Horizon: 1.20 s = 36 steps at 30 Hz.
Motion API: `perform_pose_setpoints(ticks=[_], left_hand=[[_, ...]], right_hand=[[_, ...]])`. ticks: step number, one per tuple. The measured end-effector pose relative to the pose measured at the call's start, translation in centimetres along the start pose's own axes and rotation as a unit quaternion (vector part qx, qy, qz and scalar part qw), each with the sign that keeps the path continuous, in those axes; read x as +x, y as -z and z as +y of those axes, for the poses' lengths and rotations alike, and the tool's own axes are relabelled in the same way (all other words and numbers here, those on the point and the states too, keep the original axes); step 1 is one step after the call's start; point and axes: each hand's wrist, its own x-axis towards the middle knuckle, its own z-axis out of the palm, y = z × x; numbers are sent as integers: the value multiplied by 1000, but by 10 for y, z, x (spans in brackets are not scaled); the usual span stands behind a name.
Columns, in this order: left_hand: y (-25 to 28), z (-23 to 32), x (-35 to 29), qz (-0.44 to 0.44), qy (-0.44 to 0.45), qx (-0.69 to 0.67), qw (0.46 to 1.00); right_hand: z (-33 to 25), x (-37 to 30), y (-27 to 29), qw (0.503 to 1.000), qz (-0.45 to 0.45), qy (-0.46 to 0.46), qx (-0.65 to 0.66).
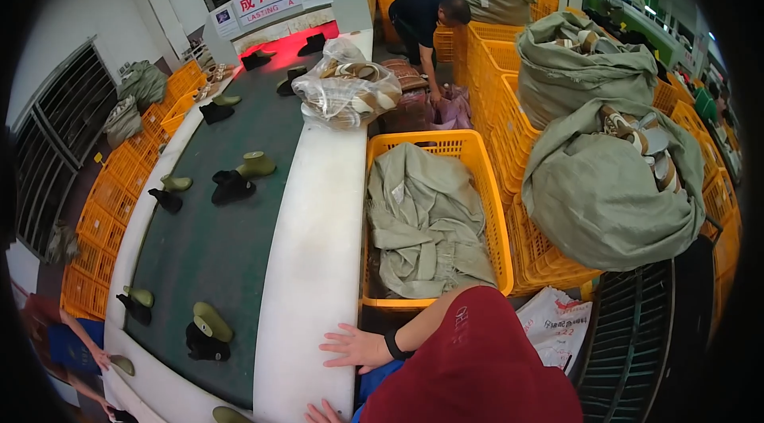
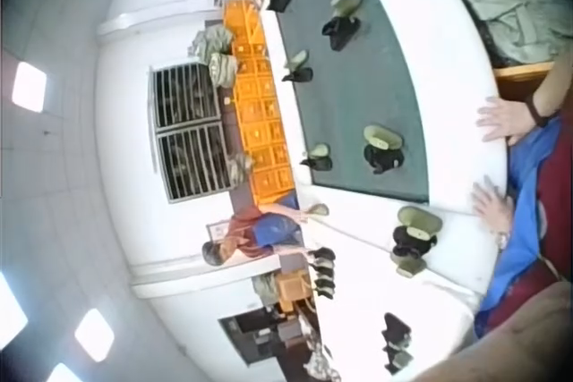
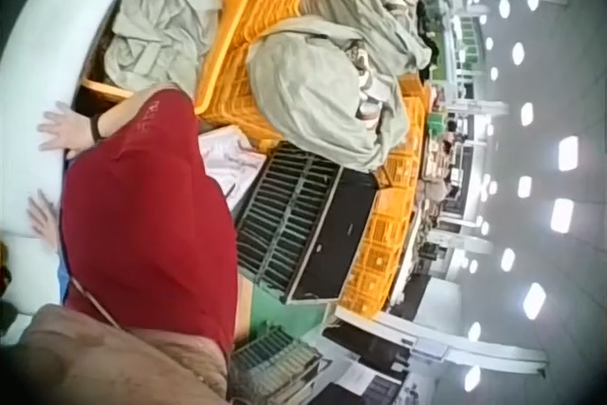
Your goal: Assembling shoe components on a conveyor belt by placing shoes on lasts.
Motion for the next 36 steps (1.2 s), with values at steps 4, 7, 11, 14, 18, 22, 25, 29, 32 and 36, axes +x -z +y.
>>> perform_pose_setpoints(ticks=[4, 7, 11, 14, 18, 22, 25, 29, 32, 36], left_hand=[[1, 0, -2, 31, -7, 25, 999], [-1, -2, -2, 18, 5, 17, 1000], [5, 1, -2, 23, 14, 1, 1000], [-1, 0, -3, 70, 9, 18, 997], [1, 5, 1, 97, 3, -2, 995], [5, 6, -1, 90, 7, -8, 996], [8, 4, -2, 72, 8, -8, 997], [4, 0, -4, 73, 11, -21, 997], [5, 0, -5, 61, 14, -30, 998], [4, -2, -5, 63, 4, -32, 997]], right_hand=[[-2, 0, 1, 1000, 6, 0, 0], [-3, 2, -2, 1000, 2, -6, -6], [-6, 5, 0, 1000, -5, -12, -19], [-6, 7, 0, 1000, -1, -10, -25], [-11, 8, 7, 999, -10, -26, -31], [-17, 14, 10, 998, -24, -35, -44], [-19, 15, 2, 998, -19, -37, -43], [-24, 19, 9, 997, -54, -49, -39], [-24, 20, -6, 995, -13, -49, -87], [-21, 22, -11, 995, 17, -37, -89]])
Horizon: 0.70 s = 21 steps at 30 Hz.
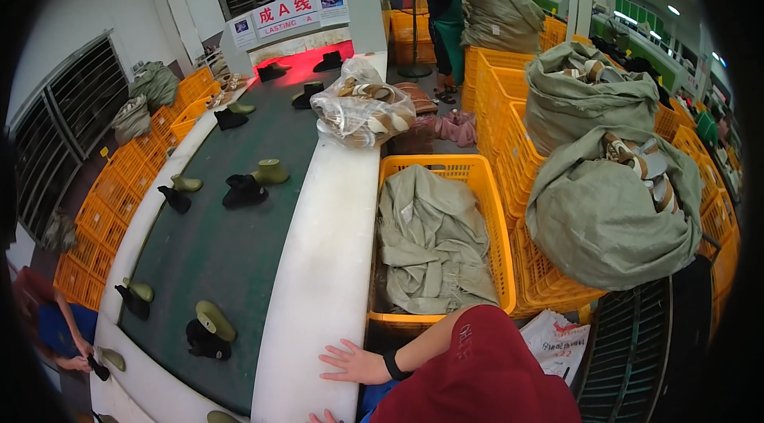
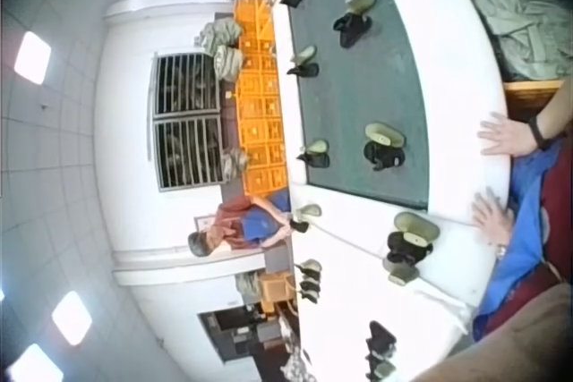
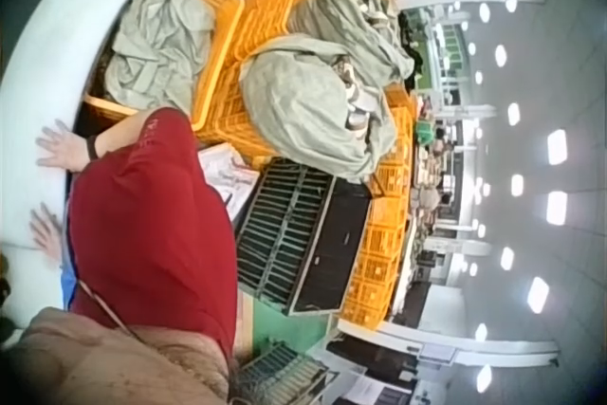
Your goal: Assembling shoe components on a conveyor belt by placing shoes on lasts.
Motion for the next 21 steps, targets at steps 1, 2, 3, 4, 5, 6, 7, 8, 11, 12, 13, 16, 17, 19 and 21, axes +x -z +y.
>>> perform_pose_setpoints(ticks=[1, 2, 3, 4, 5, 6, 7, 8, 11, 12, 13, 16, 17, 19, 21], left_hand=[[-1, 0, 0, 8, -5, 1, 1000], [-2, 0, 0, 15, -10, 2, 1000], [-2, 0, 0, 13, -9, 3, 1000], [-2, 0, 1, 16, -11, -7, 1000], [-2, 0, 1, 18, -12, -16, 1000], [-2, 0, 0, 16, -12, -15, 1000], [0, 0, 1, 11, -16, -3, 1000], [1, 0, 0, 6, -20, 8, 1000], [-5, -1, 0, 22, -22, 22, 999], [-8, -1, 0, 21, -22, 22, 999], [-10, -1, 0, 44, -27, 24, 998], [-10, -1, 0, 60, -27, 20, 998], [-10, -1, 0, 54, -23, 15, 998], [-6, 1, 0, 44, -17, 13, 999], [-4, 2, 0, 34, -10, 10, 999]], right_hand=[[1, 0, 0, 1000, 3, 3, -2], [1, 0, 1, 1000, 6, 7, -3], [1, 0, 2, 1000, 5, 7, -1], [1, 0, 3, 1000, -5, 7, -6], [2, 0, 5, 1000, -14, 7, -11], [2, 0, 6, 1000, -15, 7, -9], [2, 0, 8, 1000, -22, 6, 0], [2, 1, 11, 1000, -29, 7, 9], [0, 2, 19, 998, -55, 4, 22], [0, 2, 18, 998, -55, 3, 23], [0, 2, 15, 999, -48, 1, 23], [1, 1, 7, 1000, -25, 0, 18], [1, 1, 5, 1000, -10, 1, 13], [1, 1, 2, 1000, -6, 0, 7], [1, 1, 0, 1000, -2, 0, 0]])
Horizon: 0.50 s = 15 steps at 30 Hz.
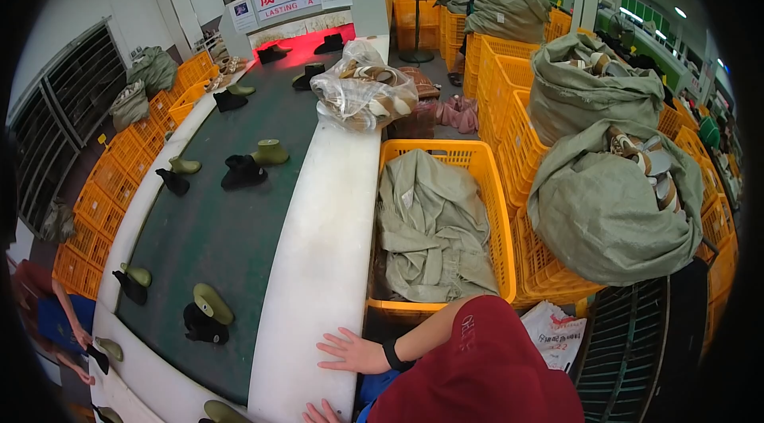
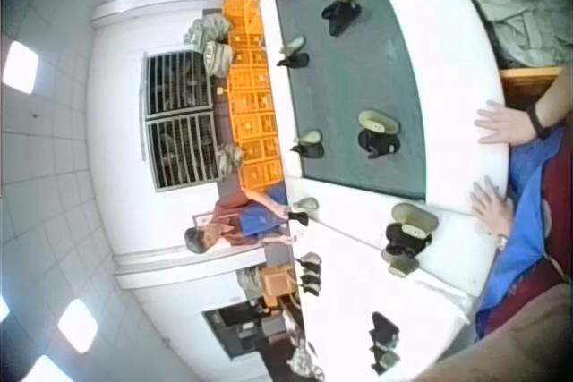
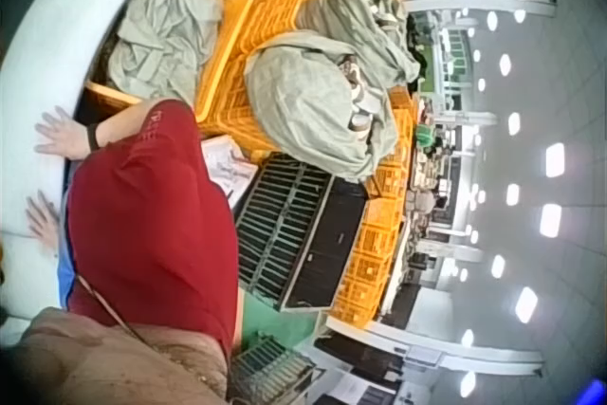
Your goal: Assembling shoe components on a conveyor belt by placing shoes on lasts.
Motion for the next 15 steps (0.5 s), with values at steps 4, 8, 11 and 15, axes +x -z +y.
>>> perform_pose_setpoints(ticks=[4, 8, 11, 15], left_hand=[[1, 0, 1, -11, 8, -11, 1000], [0, 1, 1, -12, 7, -26, 1000], [7, 5, 3, -26, 14, -46, 998], [12, 6, 5, -63, 17, -46, 997]], right_hand=[[1, 0, -3, 1000, 3, 0, -8], [1, -1, -1, 1000, 9, -2, -14], [1, -1, -9, 1000, 18, -8, -15], [0, -1, -3, 1000, 1, -12, 2]])
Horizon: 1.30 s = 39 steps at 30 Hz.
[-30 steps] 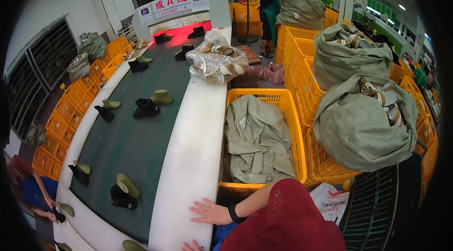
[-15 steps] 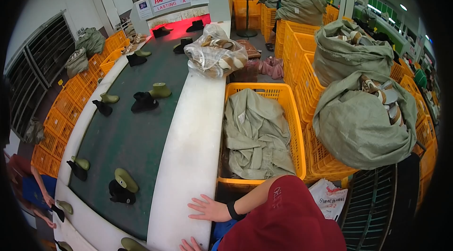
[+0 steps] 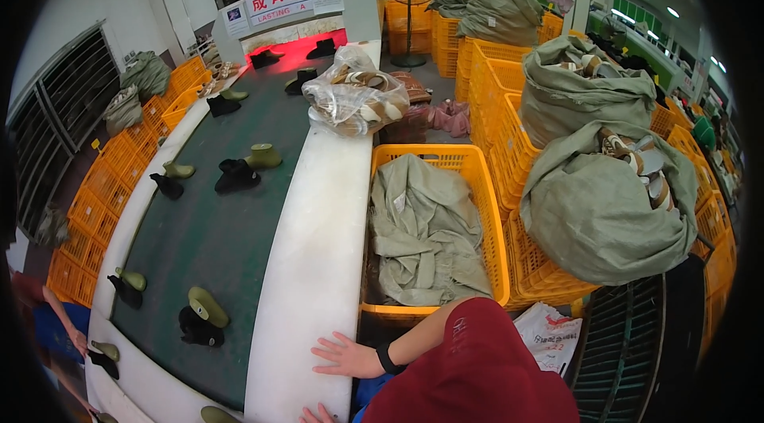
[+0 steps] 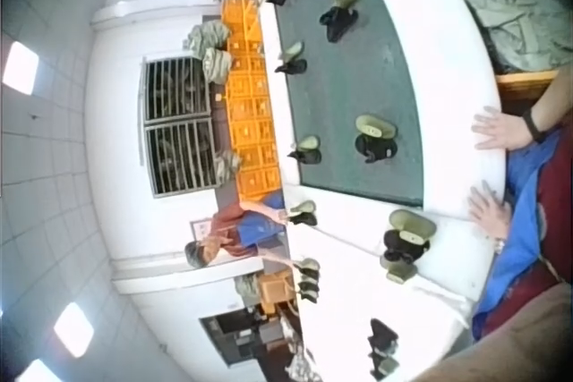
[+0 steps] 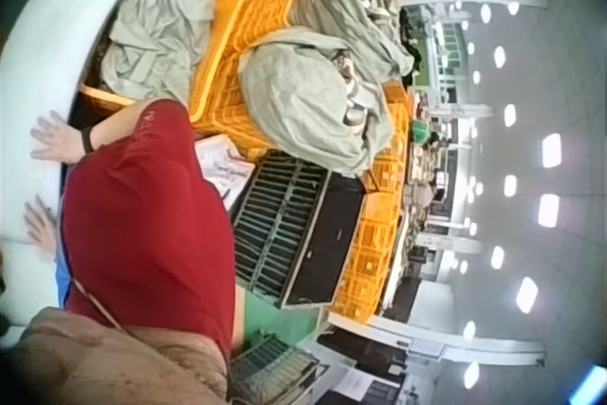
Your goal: Assembling shoe components on a conveyor belt by placing shoes on lasts.
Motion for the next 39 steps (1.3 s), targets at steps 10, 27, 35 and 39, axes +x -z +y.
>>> perform_pose_setpoints(ticks=[10, 27, 35, 39], left_hand=[[-11, -5, -1, 34, 1, 33, 999], [-2, -3, -2, -18, 24, 65, 997], [-4, -5, -1, 43, 2, 8, 999], [-3, -1, -1, 66, 7, -27, 997]], right_hand=[[0, 1, 2, 1000, 1, 12, -8], [-2, 3, -6, 999, 31, 26, -10], [-2, 3, 4, 1000, 2, 12, -9], [-3, -1, 5, 1000, -9, 5, -27]])
